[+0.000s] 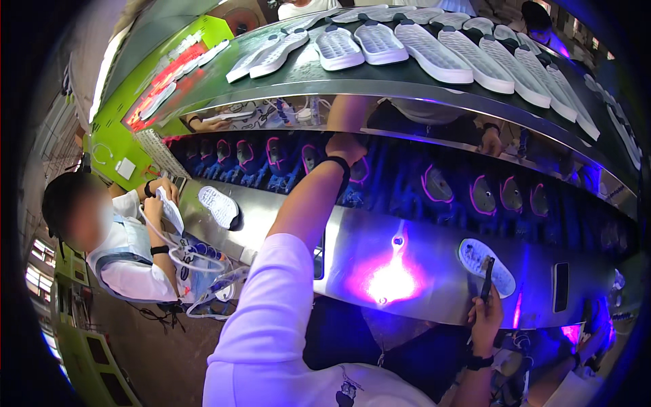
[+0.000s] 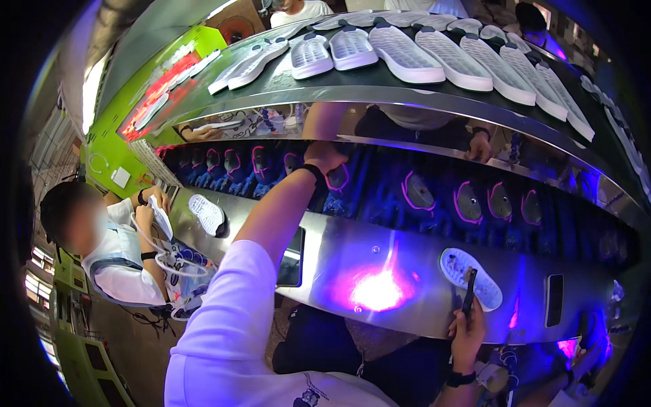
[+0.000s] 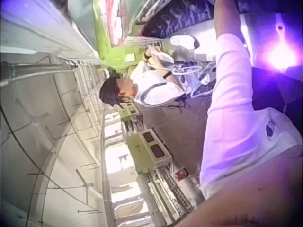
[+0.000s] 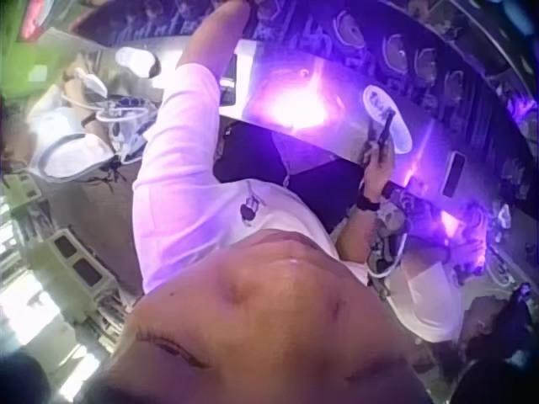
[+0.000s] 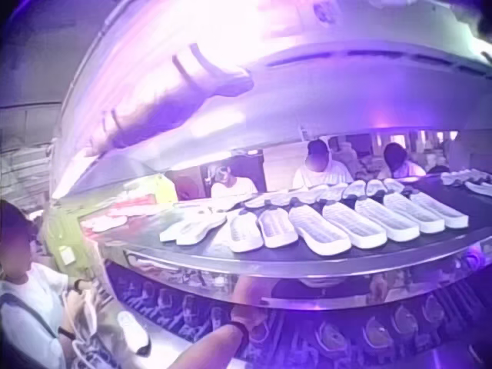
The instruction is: Applying adhesive or primer to shoe components at a manufacturing production line.
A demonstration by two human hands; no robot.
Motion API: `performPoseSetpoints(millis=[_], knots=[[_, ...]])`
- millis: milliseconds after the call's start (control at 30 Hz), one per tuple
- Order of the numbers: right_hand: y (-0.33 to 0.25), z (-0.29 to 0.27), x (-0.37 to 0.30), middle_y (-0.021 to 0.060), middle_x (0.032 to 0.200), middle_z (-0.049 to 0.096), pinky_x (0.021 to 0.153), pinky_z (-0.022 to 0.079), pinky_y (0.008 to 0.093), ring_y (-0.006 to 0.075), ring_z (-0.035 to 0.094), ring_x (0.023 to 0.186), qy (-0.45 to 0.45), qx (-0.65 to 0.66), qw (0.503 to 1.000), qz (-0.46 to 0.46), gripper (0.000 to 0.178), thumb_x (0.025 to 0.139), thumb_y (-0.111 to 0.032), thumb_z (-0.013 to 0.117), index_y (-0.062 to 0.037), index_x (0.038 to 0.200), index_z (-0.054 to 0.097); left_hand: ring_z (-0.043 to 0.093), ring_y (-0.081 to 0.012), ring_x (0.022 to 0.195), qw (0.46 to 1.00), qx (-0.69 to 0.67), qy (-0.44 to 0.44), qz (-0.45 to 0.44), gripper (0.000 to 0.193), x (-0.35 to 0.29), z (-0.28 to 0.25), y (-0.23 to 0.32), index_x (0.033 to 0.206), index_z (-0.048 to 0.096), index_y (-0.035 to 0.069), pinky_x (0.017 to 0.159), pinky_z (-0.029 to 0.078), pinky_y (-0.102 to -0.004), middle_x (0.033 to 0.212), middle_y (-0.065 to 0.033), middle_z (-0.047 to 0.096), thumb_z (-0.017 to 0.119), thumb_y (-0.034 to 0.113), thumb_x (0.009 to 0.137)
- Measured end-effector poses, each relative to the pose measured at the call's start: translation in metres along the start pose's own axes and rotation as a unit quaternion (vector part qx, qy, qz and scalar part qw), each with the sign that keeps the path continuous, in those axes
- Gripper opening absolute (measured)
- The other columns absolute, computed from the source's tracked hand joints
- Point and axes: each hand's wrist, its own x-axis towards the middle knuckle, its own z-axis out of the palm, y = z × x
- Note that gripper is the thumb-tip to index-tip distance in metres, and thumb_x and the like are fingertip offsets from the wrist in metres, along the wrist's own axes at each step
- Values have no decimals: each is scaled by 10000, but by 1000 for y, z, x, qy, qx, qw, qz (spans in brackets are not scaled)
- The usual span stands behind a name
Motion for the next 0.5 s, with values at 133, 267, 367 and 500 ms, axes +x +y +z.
performPoseSetpoints(millis=[133, 267, 367, 500], knots=[[-5, -6, 5, 71, 929, 627, 497, 436, 212, 65, 536, 600, 13, 13, 1000, 23, 531, 990, -18, 566, -31, 1504, 436, 690, -308, 1110, 997, 54, -30, -51, 454, 1, 9, 25, 1165, 702, 108, 867, 571, -446, 1203, -154, 702, 733, 333, 772], [-1, -9, 4, 66, 924, 628, 498, 435, 217, 69, 531, 598, 26, 18, 999, 18, 521, 995, -28, 564, -21, 1500, 437, 668, -371, 1027, 917, -123, 256, 279, 320, 9, 44, 89, 1143, 694, 97, 879, 494, -562, 1087, -168, 713, 572, 279, 910], [0, -9, 3, 59, 914, 626, 497, 432, 217, 65, 526, 597, 42, -3, 999, 7, 524, 991, -25, 566, -18, 1499, 437, 539, -404, 1238, 946, -128, 295, 38, 456, -37, 106, 197, 1235, 628, 111, 1031, 392, -580, 1297, -168, 615, 647, 295, 819], [-8, -9, 5, 31, 869, 624, 484, 427, 207, 51, 522, 568, 33, 0, 999, 0, 514, 980, -26, 580, -14, 1480, 463, 424, -424, 1320, 965, -170, 193, -49, 576, -75, 143, 220, 1254, 588, 160, 1074, 326, -587, 1409, -140, 502, 706, 246, 698]])
